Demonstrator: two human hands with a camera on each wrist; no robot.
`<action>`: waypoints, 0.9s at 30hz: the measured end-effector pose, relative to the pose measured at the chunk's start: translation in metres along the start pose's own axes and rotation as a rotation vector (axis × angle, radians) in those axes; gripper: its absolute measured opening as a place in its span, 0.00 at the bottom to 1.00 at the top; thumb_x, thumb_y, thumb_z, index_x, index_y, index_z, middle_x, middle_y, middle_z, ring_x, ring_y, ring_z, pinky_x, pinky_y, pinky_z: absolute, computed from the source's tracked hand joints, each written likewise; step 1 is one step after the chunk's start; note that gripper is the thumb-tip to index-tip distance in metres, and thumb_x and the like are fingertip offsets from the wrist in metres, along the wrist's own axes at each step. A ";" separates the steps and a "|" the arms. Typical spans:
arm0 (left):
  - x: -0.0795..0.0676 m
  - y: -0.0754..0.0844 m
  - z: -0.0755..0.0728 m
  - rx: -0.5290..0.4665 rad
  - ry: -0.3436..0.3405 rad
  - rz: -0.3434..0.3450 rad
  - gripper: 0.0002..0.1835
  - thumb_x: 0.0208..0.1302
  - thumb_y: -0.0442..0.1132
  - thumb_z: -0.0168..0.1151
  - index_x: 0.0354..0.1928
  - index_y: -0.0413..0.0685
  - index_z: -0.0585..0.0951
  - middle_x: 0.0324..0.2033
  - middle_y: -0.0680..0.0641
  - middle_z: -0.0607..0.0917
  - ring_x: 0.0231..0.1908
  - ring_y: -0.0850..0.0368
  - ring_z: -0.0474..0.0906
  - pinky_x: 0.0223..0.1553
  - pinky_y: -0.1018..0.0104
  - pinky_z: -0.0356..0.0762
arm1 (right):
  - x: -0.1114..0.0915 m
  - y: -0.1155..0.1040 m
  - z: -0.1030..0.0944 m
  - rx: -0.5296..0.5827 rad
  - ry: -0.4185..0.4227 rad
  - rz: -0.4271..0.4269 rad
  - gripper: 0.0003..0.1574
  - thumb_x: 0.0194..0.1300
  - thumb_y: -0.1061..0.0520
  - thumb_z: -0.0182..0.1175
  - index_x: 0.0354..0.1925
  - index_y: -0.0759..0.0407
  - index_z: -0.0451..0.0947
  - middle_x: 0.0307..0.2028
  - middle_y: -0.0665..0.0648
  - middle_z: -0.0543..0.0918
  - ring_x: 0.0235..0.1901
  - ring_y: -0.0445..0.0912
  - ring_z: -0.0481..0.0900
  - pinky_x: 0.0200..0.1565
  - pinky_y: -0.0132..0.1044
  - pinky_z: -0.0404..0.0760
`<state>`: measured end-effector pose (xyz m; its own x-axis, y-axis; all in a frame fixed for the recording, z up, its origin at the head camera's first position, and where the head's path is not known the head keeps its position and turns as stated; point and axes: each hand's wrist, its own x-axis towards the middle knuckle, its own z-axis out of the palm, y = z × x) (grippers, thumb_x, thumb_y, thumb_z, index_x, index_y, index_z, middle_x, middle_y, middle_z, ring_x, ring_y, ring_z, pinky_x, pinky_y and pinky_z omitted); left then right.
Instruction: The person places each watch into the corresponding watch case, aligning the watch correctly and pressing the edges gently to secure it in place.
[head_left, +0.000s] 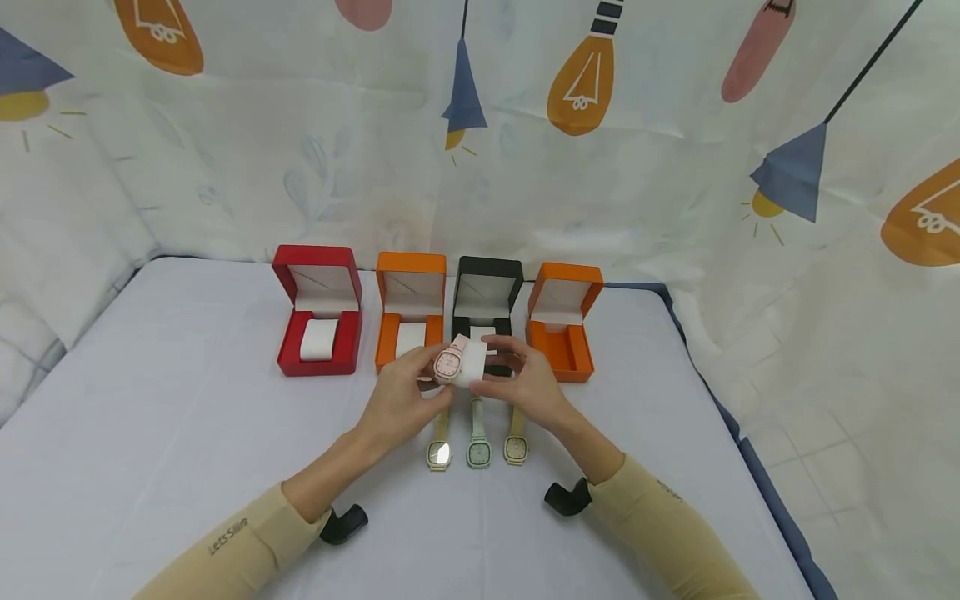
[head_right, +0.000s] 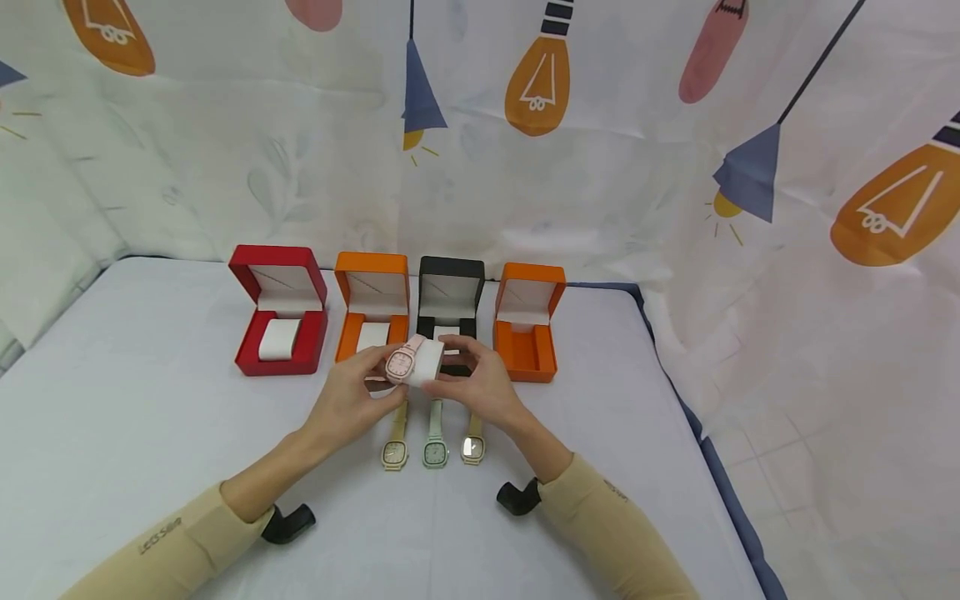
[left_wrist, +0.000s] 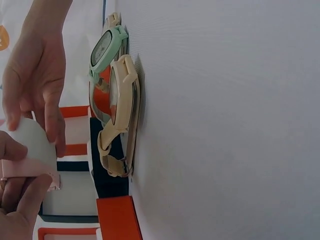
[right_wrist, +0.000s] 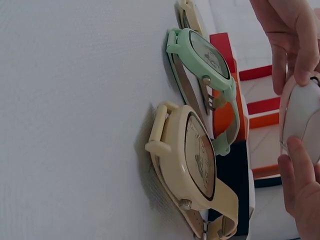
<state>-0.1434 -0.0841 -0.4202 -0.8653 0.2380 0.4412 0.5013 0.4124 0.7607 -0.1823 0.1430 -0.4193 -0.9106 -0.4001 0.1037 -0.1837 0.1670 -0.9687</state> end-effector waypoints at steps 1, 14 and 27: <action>0.000 0.000 0.000 -0.006 0.003 -0.003 0.28 0.57 0.25 0.73 0.61 0.34 0.79 0.45 0.45 0.85 0.40 0.56 0.83 0.43 0.63 0.86 | 0.000 0.000 0.001 0.006 0.005 -0.002 0.40 0.58 0.63 0.77 0.67 0.60 0.73 0.61 0.60 0.76 0.57 0.55 0.79 0.54 0.41 0.83; 0.001 0.004 0.005 0.007 0.035 -0.034 0.31 0.56 0.24 0.75 0.64 0.31 0.77 0.41 0.43 0.79 0.43 0.50 0.83 0.45 0.59 0.86 | 0.003 -0.002 0.004 0.031 0.045 -0.011 0.42 0.57 0.65 0.77 0.67 0.60 0.72 0.62 0.60 0.75 0.58 0.58 0.77 0.53 0.40 0.83; 0.002 0.004 0.008 0.000 0.030 -0.038 0.32 0.58 0.23 0.73 0.66 0.31 0.75 0.40 0.44 0.77 0.47 0.49 0.82 0.49 0.59 0.84 | 0.004 0.001 0.007 0.043 0.086 -0.015 0.44 0.55 0.67 0.78 0.68 0.61 0.71 0.62 0.59 0.75 0.58 0.56 0.78 0.52 0.40 0.84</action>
<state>-0.1431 -0.0750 -0.4199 -0.8832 0.1961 0.4260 0.4682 0.4205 0.7771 -0.1834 0.1356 -0.4212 -0.9367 -0.3228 0.1358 -0.1834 0.1219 -0.9754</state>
